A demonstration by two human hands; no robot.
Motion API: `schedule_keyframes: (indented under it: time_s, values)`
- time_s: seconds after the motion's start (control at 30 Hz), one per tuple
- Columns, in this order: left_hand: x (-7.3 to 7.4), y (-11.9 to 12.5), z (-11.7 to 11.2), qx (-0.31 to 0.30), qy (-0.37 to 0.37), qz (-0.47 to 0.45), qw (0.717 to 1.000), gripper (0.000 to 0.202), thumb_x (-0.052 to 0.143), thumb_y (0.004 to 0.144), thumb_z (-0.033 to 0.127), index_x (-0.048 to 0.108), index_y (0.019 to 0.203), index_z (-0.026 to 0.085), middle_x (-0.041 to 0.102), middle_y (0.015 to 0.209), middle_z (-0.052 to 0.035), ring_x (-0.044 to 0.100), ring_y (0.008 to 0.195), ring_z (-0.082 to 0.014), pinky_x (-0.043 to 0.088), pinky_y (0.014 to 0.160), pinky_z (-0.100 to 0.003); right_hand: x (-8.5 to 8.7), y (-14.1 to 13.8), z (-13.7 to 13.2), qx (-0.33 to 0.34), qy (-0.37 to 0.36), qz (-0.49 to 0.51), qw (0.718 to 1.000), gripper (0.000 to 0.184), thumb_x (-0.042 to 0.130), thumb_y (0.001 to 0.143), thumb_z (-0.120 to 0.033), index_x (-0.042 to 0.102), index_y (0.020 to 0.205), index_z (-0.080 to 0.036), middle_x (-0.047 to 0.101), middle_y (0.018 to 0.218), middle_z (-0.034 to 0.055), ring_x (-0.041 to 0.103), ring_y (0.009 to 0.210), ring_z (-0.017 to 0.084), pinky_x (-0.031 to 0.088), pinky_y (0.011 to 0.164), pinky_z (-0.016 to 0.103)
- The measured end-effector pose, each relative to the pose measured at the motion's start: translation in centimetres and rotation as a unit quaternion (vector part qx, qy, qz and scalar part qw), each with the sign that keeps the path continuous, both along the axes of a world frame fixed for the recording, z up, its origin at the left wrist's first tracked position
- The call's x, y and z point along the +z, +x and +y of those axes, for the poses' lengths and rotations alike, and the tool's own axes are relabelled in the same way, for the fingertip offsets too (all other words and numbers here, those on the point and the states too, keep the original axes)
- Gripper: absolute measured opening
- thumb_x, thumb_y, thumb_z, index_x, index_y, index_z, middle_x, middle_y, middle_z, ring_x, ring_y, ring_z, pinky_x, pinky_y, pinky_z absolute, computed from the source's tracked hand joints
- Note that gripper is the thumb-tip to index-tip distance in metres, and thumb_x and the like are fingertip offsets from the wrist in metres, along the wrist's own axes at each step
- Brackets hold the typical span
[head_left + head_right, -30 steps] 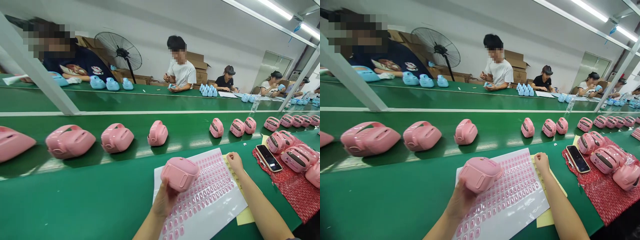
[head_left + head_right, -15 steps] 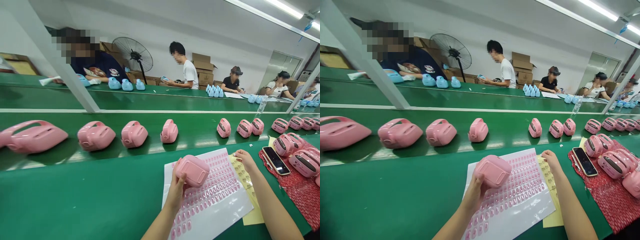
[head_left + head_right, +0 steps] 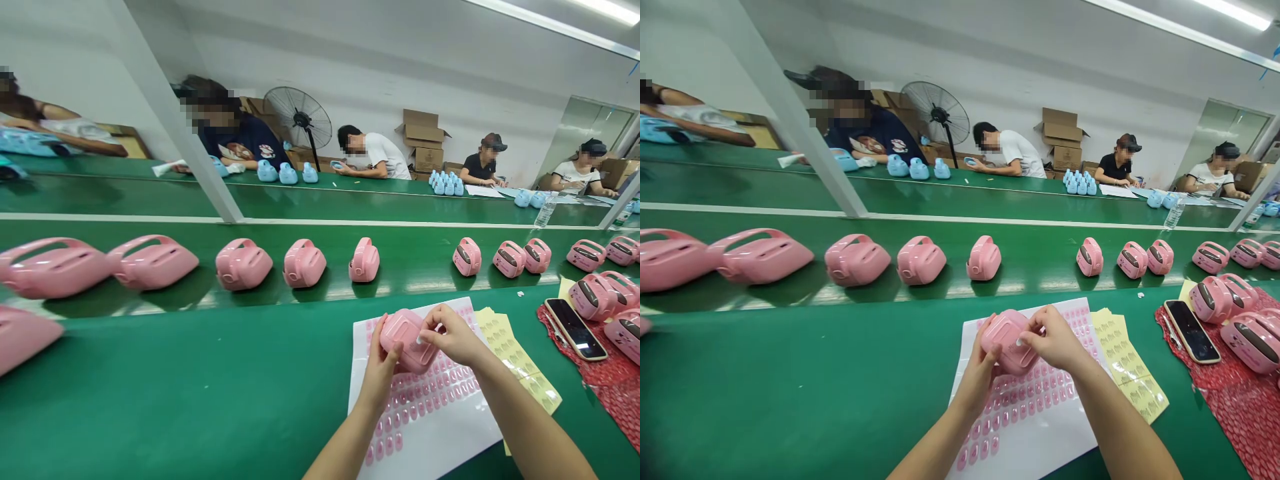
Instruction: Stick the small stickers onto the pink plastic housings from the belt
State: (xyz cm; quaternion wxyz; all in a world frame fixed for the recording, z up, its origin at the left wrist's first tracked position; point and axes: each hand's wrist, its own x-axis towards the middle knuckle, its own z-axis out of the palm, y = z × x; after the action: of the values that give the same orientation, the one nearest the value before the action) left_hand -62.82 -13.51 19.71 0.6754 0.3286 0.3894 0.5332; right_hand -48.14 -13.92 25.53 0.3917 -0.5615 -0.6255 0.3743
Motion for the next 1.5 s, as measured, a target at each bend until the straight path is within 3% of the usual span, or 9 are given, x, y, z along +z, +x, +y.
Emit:
schedule_keyframes:
  time_s: [0.13, 0.33, 0.47, 0.57, 0.7, 0.83, 1.0, 1.17, 1.5]
  values:
    - [0.0, 0.1, -0.1, 0.01, -0.018, -0.025, 0.999, 0.08, 0.077, 0.054, 0.04, 0.044, 0.126, 0.028, 0.045, 0.131, -0.0122, 0.059, 0.094, -0.0306, 0.055, 0.053, -0.031, -0.5, -0.4, -0.2, -0.025, 0.041, -0.037, 0.998, 0.009, 0.058, 0.069, -0.014, 0.055, 0.063, -0.019, 0.047, 0.076, -0.0001, 0.05, 0.072, 0.014, 0.047, 0.067, 0.029]
    - [0.1, -0.2, -0.1, 0.022, -0.019, -0.015, 0.999, 0.074, 0.075, 0.059, 0.037, 0.044, 0.125, 0.03, 0.047, 0.129, -0.009, 0.061, 0.09, -0.0254, 0.055, 0.058, -0.031, -1.3, -1.7, -1.4, -0.028, 0.196, -0.039, 0.98, 0.005, 0.053, 0.075, -0.017, 0.054, 0.07, -0.02, 0.049, 0.084, 0.0045, 0.05, 0.078, 0.016, 0.047, 0.069, 0.031]
    - [0.4, -0.5, 0.3, 0.032, -0.056, -0.042, 0.997, 0.063, 0.07, 0.061, 0.041, 0.05, 0.119, 0.026, 0.064, 0.098, -0.0044, 0.063, 0.082, -0.0238, 0.054, 0.054, -0.028, -2.0, 3.1, -0.7, -0.138, 0.146, 0.004, 0.98, 0.012, 0.05, 0.077, -0.031, 0.055, 0.075, -0.02, 0.054, 0.082, 0.0028, 0.053, 0.076, 0.015, 0.046, 0.065, 0.026]
    - [0.8, -0.7, 0.9, 0.03, -0.085, -0.109, 0.99, 0.055, 0.064, 0.065, 0.044, 0.055, 0.114, 0.021, 0.068, 0.09, -0.0053, 0.063, 0.084, -0.0261, 0.054, 0.059, -0.033, -3.2, 9.0, -0.1, -0.289, 0.051, -0.105, 0.95, 0.018, 0.051, 0.073, -0.034, 0.057, 0.068, -0.018, 0.056, 0.074, 0.0023, 0.054, 0.072, 0.016, 0.043, 0.066, 0.026]
    - [0.4, -1.4, 1.5, -0.018, -0.117, -0.191, 0.975, 0.054, 0.062, 0.068, 0.042, 0.051, 0.118, 0.024, 0.067, 0.102, -0.0077, 0.062, 0.091, -0.0298, 0.053, 0.068, -0.042, -5.4, 13.9, -0.5, -0.343, 0.011, -0.186, 0.92, 0.02, 0.052, 0.07, -0.031, 0.056, 0.057, -0.017, 0.054, 0.065, 0.0023, 0.053, 0.067, 0.018, 0.04, 0.061, 0.027]
    - [-0.5, -2.2, 1.7, -0.042, -0.133, -0.245, 0.96, 0.057, 0.064, 0.068, 0.038, 0.047, 0.121, 0.026, 0.066, 0.105, -0.007, 0.063, 0.09, -0.028, 0.054, 0.067, -0.04, -6.9, 14.5, -0.8, -0.341, -0.019, -0.273, 0.899, 0.013, 0.053, 0.07, -0.02, 0.056, 0.058, -0.018, 0.053, 0.072, 0.0053, 0.053, 0.071, 0.019, 0.039, 0.065, 0.029]
    - [-1.0, -2.4, 1.8, -0.001, -0.14, -0.288, 0.947, 0.047, 0.06, 0.07, 0.043, 0.053, 0.115, 0.028, 0.069, 0.093, -0.0033, 0.065, 0.078, -0.0234, 0.053, 0.058, -0.032, -6.1, 13.4, 0.8, -0.301, -0.018, -0.352, 0.886, 0.01, 0.057, 0.069, -0.008, 0.058, 0.075, -0.016, 0.054, 0.09, 0.0134, 0.051, 0.086, 0.025, 0.037, 0.072, 0.033]
    - [-1.6, -2.5, 2.3, 0.07, -0.143, -0.328, 0.931, 0.037, 0.052, 0.075, 0.046, 0.058, 0.104, 0.025, 0.068, 0.087, -0.0041, 0.065, 0.071, -0.0202, 0.054, 0.055, -0.029, -5.9, 8.0, 4.0, -0.177, 0.033, -0.371, 0.911, 0.016, 0.053, 0.076, -0.013, 0.062, 0.089, -0.017, 0.056, 0.097, 0.012, 0.052, 0.093, 0.024, 0.039, 0.078, 0.033]
    - [-2.7, -4.6, 4.2, 0.105, -0.086, -0.394, 0.909, 0.064, 0.058, 0.061, 0.055, 0.052, 0.116, 0.023, 0.068, 0.092, -0.006, 0.064, 0.086, -0.0268, 0.054, 0.054, -0.026, -7.6, -0.9, 6.3, 0.018, 0.127, -0.343, 0.931, 0.031, 0.057, 0.074, -0.011, 0.06, 0.104, -0.02, 0.059, 0.098, 0.0081, 0.05, 0.093, 0.022, 0.041, 0.083, 0.035]
